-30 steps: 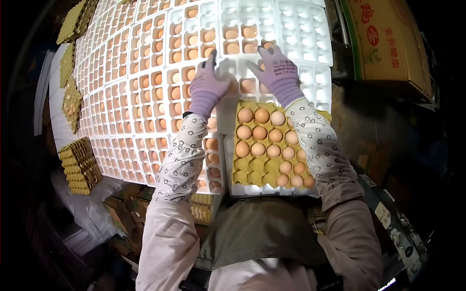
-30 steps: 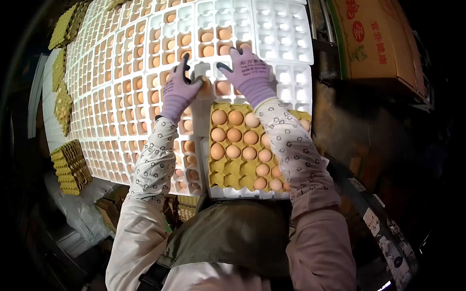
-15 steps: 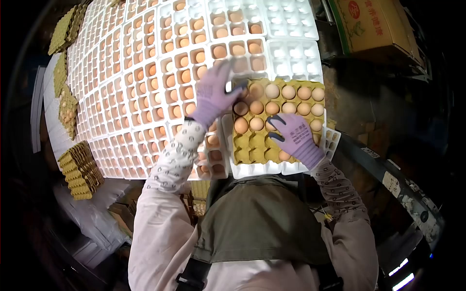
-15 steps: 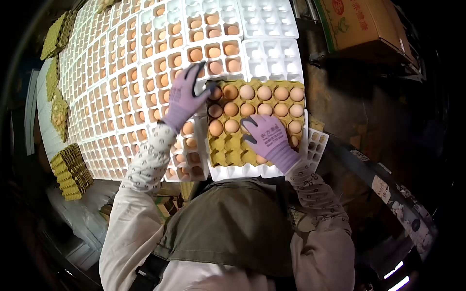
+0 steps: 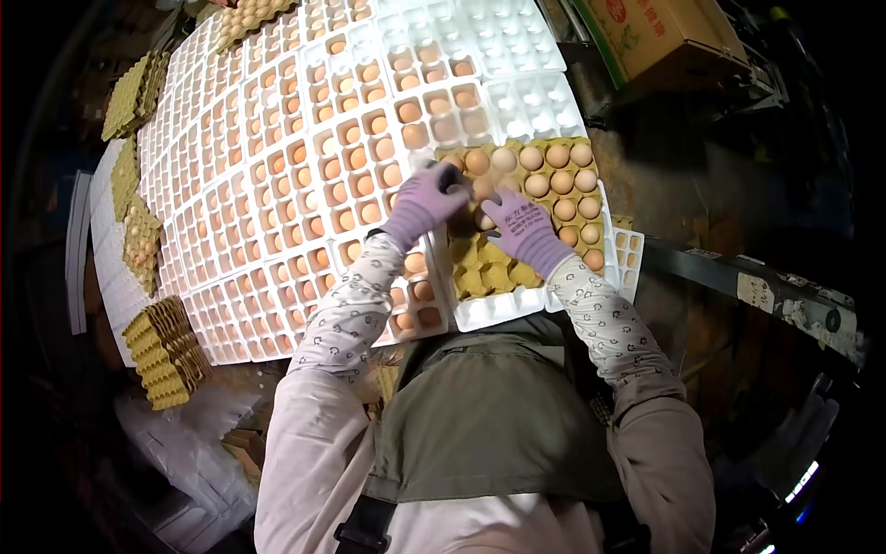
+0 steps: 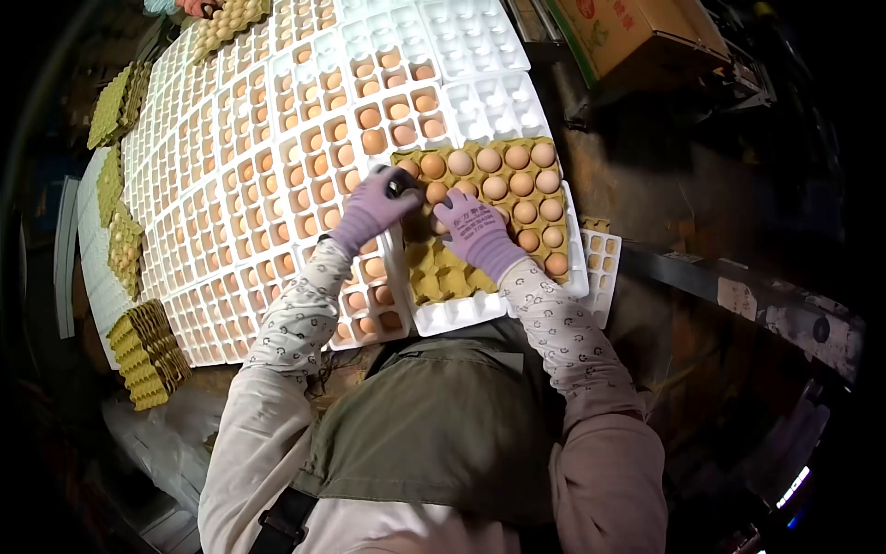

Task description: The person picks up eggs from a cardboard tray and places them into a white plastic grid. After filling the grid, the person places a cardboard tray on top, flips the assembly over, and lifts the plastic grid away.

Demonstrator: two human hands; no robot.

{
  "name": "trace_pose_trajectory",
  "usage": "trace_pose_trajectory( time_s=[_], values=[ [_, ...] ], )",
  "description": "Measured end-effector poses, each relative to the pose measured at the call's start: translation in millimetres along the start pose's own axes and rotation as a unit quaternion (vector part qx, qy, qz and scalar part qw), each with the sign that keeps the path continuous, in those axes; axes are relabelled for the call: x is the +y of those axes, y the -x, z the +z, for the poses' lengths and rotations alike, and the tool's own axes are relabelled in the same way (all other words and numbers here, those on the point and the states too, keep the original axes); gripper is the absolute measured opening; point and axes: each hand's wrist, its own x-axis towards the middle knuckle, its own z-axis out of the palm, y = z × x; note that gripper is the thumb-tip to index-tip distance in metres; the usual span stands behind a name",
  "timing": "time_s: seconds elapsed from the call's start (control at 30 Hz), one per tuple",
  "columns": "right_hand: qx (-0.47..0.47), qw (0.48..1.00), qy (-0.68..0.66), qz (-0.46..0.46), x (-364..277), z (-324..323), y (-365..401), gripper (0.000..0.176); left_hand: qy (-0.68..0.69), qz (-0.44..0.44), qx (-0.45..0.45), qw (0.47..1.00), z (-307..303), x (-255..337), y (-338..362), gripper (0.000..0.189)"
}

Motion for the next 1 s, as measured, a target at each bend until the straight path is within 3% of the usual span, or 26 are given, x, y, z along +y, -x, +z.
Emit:
trace_pose_trajectory(
  time_s=[0.07,0.1,0.13,0.17,0.2,0.23,0.27,0.3,0.37,0.4,0.47,0.53,0.57,0.6,0.63,0.67,0.7,0.77,0.8,0.83,0.87,0.9,1.0],
  values=[
    [0.068,0.984,-0.144,0.074,-1.0,-6.1,1.3,0.040,-0.316,0.096,-0.057,0.942,16.0,5.8,2.9,0.038],
    [0.106,0.953,-0.258,0.117,2.4,-13.4,9.5,0.038,-0.275,0.049,-0.107,0.954,16.2,6.2,-3.7,0.043],
    [0.143,0.906,-0.367,0.157,7.1,-23.3,15.2,0.036,-0.211,0.039,-0.076,0.974,10.7,2.1,-0.5,0.043],
    [0.112,0.773,-0.559,0.279,10.9,-37.9,16.4,0.036,-0.108,0.037,-0.017,0.993,8.0,0.5,-1.7,0.042],
    [0.130,0.821,-0.508,0.225,28.1,-29.4,13.7,0.038,-0.004,0.033,0.038,0.999,2.8,5.8,0.9,0.042],
    [0.154,0.862,-0.451,0.172,45.4,-21.0,10.8,0.041,-0.058,0.068,0.034,0.995,0.0,15.0,3.1,0.042],
    [0.127,0.944,-0.263,0.156,37.1,-26.3,3.6,0.040,-0.164,0.088,0.008,0.982,9.3,22.5,3.5,0.037],
    [0.113,0.982,-0.060,0.137,28.5,-31.3,-3.3,0.039,-0.268,0.107,-0.012,0.957,19.4,31.9,-0.7,0.032],
    [0.054,0.991,0.102,0.067,29.8,-25.3,-14.0,0.039,-0.457,0.165,-0.005,0.874,40.1,30.7,-8.6,0.020],
    [0.025,0.983,0.180,0.034,34.9,-17.8,-20.0,0.039,-0.413,0.164,-0.008,0.896,33.8,33.9,-10.1,0.021],
    [0.075,0.989,0.103,0.068,44.8,-14.6,-17.2,0.039,-0.317,0.159,-0.024,0.935,20.1,37.8,-7.5,0.027],
    [0.136,0.981,-0.015,0.135,48.1,-36.6,-6.4,0.039,-0.133,0.004,0.142,0.981,8.3,38.0,-8.5,0.031],
    [0.160,0.959,-0.146,0.181,71.2,-34.7,1.4,0.042,0.168,-0.111,0.097,0.975,12.3,2.2,-21.8,0.029],
    [0.220,0.919,-0.280,0.172,103.0,-25.0,3.5,0.044,0.558,-0.146,0.071,0.814,-6.2,-7.3,-25.8,0.028],
    [0.119,0.674,-0.651,0.330,123.0,-41.0,3.7,0.046,0.518,-0.065,0.083,0.849,-3.9,-14.0,-31.9,0.028],
    [0.109,0.666,-0.635,0.376,104.5,-85.3,-11.8,0.046,0.474,0.015,0.092,0.876,1.6,-18.8,-38.7,0.028],
    [0.135,0.729,-0.577,0.343,128.4,-75.7,-16.4,0.046,0.542,-0.096,0.032,0.834,-12.6,3.0,-54.6,0.030],
    [0.195,0.858,-0.398,0.260,173.7,-56.4,-42.3,0.046,0.281,-0.091,0.018,0.955,1.9,18.4,-106.3,0.037],
    [0.223,0.911,-0.275,0.212,175.1,-59.1,-57.8,0.046,0.114,-0.068,0.042,0.990,17.6,31.6,-126.0,0.046],
    [0.187,0.946,-0.125,0.232,175.9,-62.9,-68.1,0.046,-0.070,-0.015,0.057,0.996,28.9,42.3,-138.0,0.051],
    [0.114,0.968,0.017,0.224,162.1,-76.3,-79.5,0.048,-0.251,0.040,0.069,0.965,35.5,52.4,-148.0,0.057],
    [0.099,0.971,0.016,0.215,169.1,-62.1,-85.5,0.049,-0.286,0.043,0.058,0.955,43.6,53.4,-158.4,0.049],
    [0.061,0.967,-0.082,0.234,207.6,-47.6,-94.2,0.054,-0.197,-0.030,0.048,0.979,31.9,61.1,-184.0,0.050]
  ],
)
